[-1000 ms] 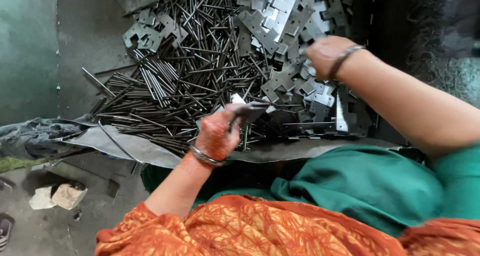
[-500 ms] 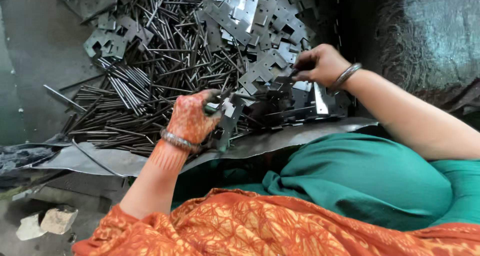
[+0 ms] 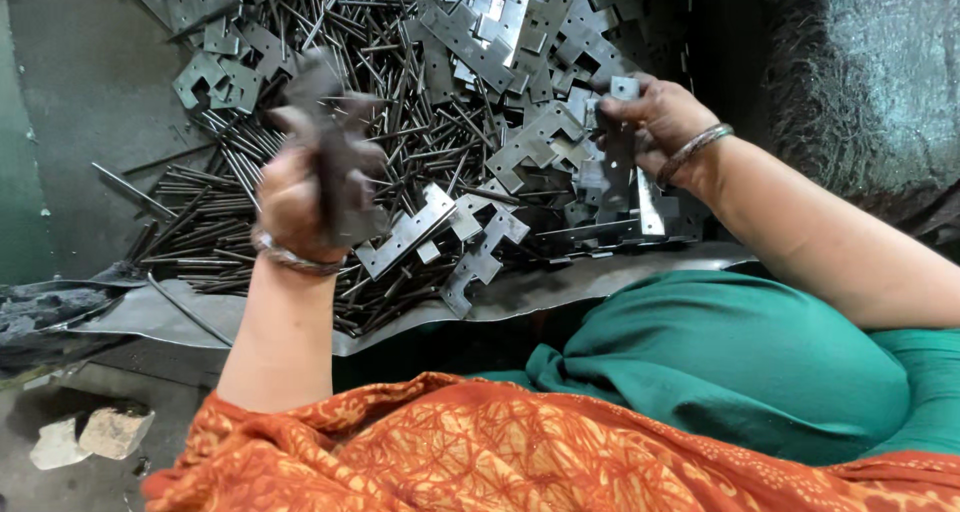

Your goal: The person sorts small metal hinge-like components and long metal pins by hand from a large pile, separating them into different areas.

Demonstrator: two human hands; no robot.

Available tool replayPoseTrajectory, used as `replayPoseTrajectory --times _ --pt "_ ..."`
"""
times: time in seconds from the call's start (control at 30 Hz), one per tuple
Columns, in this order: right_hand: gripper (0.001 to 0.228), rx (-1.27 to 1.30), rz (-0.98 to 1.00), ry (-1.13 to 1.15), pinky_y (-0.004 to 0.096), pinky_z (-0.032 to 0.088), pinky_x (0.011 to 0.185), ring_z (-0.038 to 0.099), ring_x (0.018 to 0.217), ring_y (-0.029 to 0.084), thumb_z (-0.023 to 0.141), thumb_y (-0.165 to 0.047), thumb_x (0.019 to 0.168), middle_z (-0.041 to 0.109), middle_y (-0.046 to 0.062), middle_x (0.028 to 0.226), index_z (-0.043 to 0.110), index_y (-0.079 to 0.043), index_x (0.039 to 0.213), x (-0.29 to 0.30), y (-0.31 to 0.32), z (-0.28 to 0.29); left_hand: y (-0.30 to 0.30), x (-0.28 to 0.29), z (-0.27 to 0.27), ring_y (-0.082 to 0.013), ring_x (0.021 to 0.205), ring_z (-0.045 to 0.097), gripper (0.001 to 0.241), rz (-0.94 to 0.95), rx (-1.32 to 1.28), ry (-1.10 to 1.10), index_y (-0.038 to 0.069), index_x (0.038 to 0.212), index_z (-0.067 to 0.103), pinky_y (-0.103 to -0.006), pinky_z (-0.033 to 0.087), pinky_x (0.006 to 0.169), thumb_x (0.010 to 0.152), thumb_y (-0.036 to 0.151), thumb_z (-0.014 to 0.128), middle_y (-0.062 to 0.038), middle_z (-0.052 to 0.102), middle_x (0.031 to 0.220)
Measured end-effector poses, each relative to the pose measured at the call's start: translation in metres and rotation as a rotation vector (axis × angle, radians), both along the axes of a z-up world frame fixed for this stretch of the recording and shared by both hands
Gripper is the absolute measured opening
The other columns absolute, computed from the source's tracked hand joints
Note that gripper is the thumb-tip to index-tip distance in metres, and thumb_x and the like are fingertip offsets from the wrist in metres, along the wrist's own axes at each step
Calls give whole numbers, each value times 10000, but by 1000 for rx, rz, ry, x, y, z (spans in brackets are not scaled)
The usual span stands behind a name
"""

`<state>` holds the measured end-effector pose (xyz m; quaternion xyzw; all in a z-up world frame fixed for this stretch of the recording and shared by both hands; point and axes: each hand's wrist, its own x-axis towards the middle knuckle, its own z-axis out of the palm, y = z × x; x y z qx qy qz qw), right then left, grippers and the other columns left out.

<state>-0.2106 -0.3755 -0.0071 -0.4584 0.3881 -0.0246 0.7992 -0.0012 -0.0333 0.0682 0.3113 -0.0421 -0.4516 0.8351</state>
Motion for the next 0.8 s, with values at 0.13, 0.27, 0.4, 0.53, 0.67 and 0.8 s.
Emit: replayPoseTrajectory --times 0.13,0.27,0.4,0.53,0.67,0.8 --pt "202 -5 -9 -78 369 622 789 714 824 179 640 -56 1007 706 76 981 589 -7 1196 -7 -13 -2 -44 -6 -10 -326 807 755 512 -369 210 -252 269 1544 387 -349 640 573 1057 409 461 -265 727 1199" --pt "223 97 -176 -96 396 651 812 718 844 203 608 -77 1038 711 107 1002 591 25 1235 -6 -17 -1 -91 -7 -55 -258 876 762 707 -433 617 -949 369 1558 285 -337 653 732 942 134 540 -204 725 1215" --pt "251 102 -211 70 512 600 852 746 941 234 545 -29 971 681 100 1078 519 -20 1220 -9 -9 -4 -115 -8 -99 -247 959 712 601 -432 881 -1936 294 1461 439 -354 575 855 905 86 537 -130 724 1195" --pt "358 74 -83 -34 492 590 912 743 994 271 581 74 938 684 158 1144 536 26 1290 -9 -11 0 -128 -2 -120 -262 1149 626 259 -492 889 -2511 178 1184 689 -417 446 986 936 139 624 -69 701 1195" --pt "368 76 -228 -42 445 640 870 741 982 302 603 32 971 699 172 1149 514 69 1326 -11 -15 3 -127 11 -129 -259 1024 677 201 16 695 -2323 175 1070 708 -442 499 949 904 76 655 -58 721 1090" --pt "425 -38 -81 0 420 687 840 734 996 254 611 83 905 699 151 1133 556 47 1325 -9 -4 14 -110 11 -119 -270 925 653 159 337 584 -909 131 1133 665 -480 517 855 982 137 713 -57 731 992"
